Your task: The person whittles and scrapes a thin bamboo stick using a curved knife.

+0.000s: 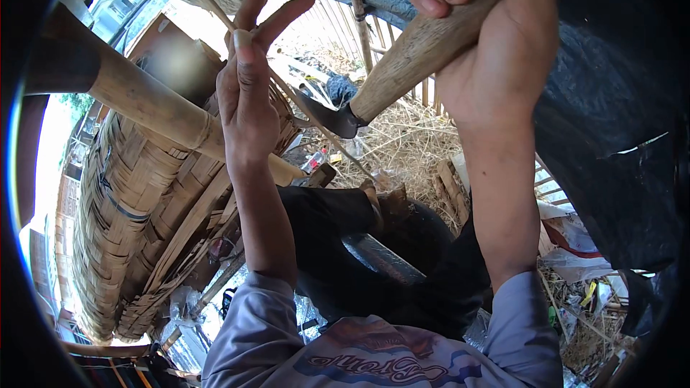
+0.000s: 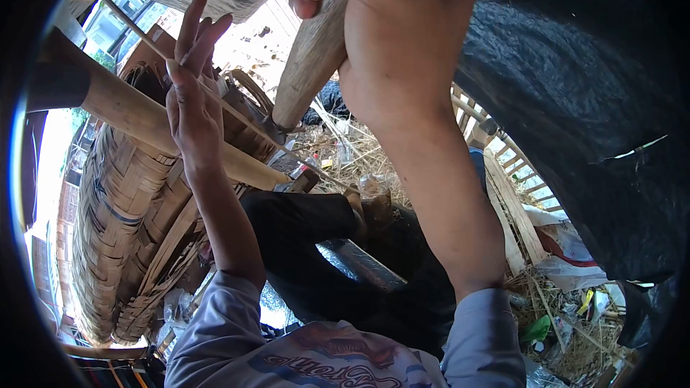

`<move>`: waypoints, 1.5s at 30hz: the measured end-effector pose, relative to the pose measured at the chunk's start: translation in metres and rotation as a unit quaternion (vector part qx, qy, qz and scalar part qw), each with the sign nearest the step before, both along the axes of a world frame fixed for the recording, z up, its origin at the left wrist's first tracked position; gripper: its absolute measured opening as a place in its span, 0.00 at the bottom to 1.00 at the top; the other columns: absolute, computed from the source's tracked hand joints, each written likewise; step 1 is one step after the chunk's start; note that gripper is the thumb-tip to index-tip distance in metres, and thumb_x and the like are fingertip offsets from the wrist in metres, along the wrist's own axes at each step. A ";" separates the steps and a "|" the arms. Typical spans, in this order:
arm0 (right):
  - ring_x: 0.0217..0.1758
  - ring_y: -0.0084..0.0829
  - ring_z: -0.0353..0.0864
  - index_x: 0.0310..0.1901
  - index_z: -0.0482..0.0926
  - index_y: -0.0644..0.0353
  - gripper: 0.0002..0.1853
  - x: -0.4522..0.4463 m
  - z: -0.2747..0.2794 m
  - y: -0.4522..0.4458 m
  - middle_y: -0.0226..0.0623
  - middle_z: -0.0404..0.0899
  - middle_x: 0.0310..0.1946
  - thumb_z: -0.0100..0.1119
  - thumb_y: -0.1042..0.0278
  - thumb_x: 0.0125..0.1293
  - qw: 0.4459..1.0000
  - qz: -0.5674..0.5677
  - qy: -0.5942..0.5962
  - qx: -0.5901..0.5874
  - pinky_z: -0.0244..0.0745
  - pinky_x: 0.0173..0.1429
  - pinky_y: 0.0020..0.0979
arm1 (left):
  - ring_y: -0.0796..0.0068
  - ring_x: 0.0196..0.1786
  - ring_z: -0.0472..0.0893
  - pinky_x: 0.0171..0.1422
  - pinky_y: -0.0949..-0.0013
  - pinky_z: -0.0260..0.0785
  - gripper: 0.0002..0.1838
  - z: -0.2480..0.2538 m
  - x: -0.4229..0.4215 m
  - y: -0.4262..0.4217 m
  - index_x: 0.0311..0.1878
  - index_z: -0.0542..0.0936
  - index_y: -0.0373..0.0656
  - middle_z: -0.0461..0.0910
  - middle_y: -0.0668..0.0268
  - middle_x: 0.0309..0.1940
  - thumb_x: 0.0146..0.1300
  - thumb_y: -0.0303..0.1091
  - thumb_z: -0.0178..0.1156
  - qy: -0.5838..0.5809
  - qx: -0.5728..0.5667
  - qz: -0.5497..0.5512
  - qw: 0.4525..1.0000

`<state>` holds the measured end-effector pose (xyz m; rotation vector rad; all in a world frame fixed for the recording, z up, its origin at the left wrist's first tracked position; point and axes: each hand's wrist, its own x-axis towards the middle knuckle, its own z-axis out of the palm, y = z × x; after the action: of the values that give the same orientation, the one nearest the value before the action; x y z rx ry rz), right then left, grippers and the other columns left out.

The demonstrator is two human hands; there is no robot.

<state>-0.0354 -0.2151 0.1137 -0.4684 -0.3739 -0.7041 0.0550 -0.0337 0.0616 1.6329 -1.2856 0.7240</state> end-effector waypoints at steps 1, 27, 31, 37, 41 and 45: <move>0.18 0.18 0.68 0.33 0.65 0.49 0.13 0.006 -0.001 -0.003 0.25 0.66 0.20 0.58 0.55 0.65 0.999 0.020 0.028 -0.003 0.68 0.22 0.23 | 0.55 0.75 0.51 0.76 0.48 0.38 0.34 -0.002 0.000 -0.002 0.57 0.76 0.38 0.56 0.53 0.71 0.73 0.55 0.28 0.010 -0.007 0.003 1.000; 0.23 0.19 0.66 0.36 0.70 0.53 0.11 -0.006 -0.068 -0.012 0.25 0.66 0.25 0.53 0.55 0.67 0.991 -0.056 0.031 -0.120 0.63 0.27 0.25 | 0.70 0.53 0.75 0.62 0.63 0.61 0.28 -0.015 0.003 -0.027 0.42 0.79 0.32 0.78 0.57 0.51 0.76 0.45 0.35 0.001 -0.189 0.058 0.980; 0.27 0.18 0.67 0.37 0.70 0.51 0.10 -0.024 -0.051 -0.030 0.25 0.68 0.27 0.53 0.56 0.67 0.989 -0.042 -0.102 -0.095 0.64 0.31 0.25 | 0.70 0.54 0.74 0.61 0.61 0.62 0.25 -0.022 -0.001 -0.030 0.38 0.77 0.37 0.76 0.55 0.53 0.75 0.47 0.37 0.063 -0.239 0.047 0.968; 0.23 0.19 0.66 0.36 0.68 0.50 0.11 -0.004 -0.091 0.019 0.24 0.67 0.24 0.51 0.53 0.68 0.982 -0.140 0.002 -0.124 0.64 0.29 0.23 | 0.74 0.47 0.73 0.54 0.67 0.65 0.23 -0.021 -0.006 -0.043 0.32 0.73 0.38 0.76 0.55 0.49 0.76 0.44 0.36 0.063 -0.323 0.071 0.942; 0.20 0.20 0.64 0.36 0.67 0.49 0.11 -0.009 -0.077 -0.001 0.25 0.65 0.21 0.51 0.53 0.68 0.995 -0.088 0.029 -0.024 0.62 0.25 0.24 | 0.74 0.46 0.74 0.51 0.70 0.68 0.25 -0.025 0.000 -0.033 0.32 0.73 0.38 0.76 0.54 0.50 0.76 0.45 0.34 0.051 -0.316 0.016 0.947; 0.20 0.19 0.62 0.37 0.67 0.50 0.11 0.011 -0.096 0.012 0.24 0.64 0.20 0.53 0.54 0.66 0.992 -0.081 0.045 -0.080 0.61 0.26 0.25 | 0.74 0.46 0.74 0.51 0.69 0.69 0.27 -0.025 0.000 -0.035 0.30 0.72 0.38 0.76 0.54 0.49 0.76 0.46 0.31 0.065 -0.325 -0.023 0.943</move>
<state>-0.0240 -0.2035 0.0180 -0.6855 -0.3100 -0.8111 0.0550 -0.0688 0.0371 1.0841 -0.8558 0.8809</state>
